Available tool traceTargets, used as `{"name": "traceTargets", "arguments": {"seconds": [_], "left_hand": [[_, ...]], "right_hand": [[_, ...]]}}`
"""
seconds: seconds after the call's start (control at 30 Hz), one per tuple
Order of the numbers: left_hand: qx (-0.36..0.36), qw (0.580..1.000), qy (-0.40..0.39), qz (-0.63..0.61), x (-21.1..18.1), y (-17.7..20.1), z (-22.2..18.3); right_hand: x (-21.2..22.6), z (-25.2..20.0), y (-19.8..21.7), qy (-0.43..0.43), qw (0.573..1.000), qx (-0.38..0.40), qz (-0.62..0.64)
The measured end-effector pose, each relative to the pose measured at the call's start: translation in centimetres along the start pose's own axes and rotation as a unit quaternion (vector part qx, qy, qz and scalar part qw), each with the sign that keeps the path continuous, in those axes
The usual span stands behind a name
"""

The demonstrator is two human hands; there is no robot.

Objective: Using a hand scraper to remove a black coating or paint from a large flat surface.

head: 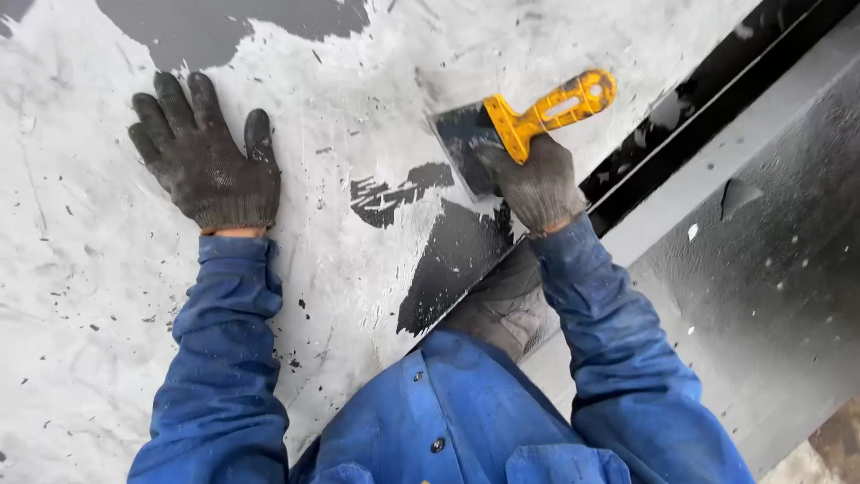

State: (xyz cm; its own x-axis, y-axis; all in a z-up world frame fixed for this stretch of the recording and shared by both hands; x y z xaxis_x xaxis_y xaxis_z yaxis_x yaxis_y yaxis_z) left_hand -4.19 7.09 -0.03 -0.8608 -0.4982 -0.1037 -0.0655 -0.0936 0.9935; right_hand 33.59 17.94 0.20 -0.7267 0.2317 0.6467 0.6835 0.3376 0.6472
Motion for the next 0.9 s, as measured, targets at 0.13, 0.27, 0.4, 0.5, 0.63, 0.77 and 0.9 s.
{"name": "traceTargets", "arguments": {"seconds": [0.13, 0.27, 0.4, 0.5, 0.63, 0.77, 0.9], "left_hand": [[0.008, 1.0, 0.002, -0.001, 0.7, -0.9, -0.5], [0.012, 1.0, 0.002, -0.009, 0.5, -0.8, -0.3], [0.015, 1.0, 0.012, -0.016, 0.6, -0.7, -0.4], [0.011, 1.0, 0.01, -0.015, 0.7, -0.8, -0.4], [0.0, 1.0, 0.005, -0.023, 0.7, -1.0, -0.3], [0.004, 1.0, -0.001, 0.01, 0.2, -0.8, -0.2], [-0.018, 0.999, -0.016, -0.023, -0.1, 0.0, -0.5]], "right_hand": [[2.5, -0.9, 2.1, 0.039, 0.997, 0.023, 0.058], [1.7, 1.1, 3.3, 0.036, 0.981, -0.027, 0.187], [3.1, 2.3, 2.8, 0.091, 0.975, 0.013, 0.203], [5.5, 2.0, 2.5, 0.148, 0.926, 0.071, 0.34], [4.9, 2.6, 2.8, 0.121, 0.849, 0.095, 0.505], [5.1, 2.3, -1.0, 0.136, 0.791, 0.103, 0.588], [5.2, 2.2, 1.0, 0.161, 0.828, 0.079, 0.532]]}}
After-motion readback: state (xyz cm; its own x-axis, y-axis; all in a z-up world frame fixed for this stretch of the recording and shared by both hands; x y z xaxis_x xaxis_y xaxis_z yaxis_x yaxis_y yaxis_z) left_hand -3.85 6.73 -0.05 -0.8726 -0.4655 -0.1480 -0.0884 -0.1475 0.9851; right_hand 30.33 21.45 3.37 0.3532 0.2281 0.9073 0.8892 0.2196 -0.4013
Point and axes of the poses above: each hand's wrist, its own z-axis towards the middle knuckle, its own y-axis out of the back of the hand, x = y × z, the point moved 8 cm from there along z, towards the middle knuckle, and after that the axes turned 6 degrees about z, right-handed, at the moved point
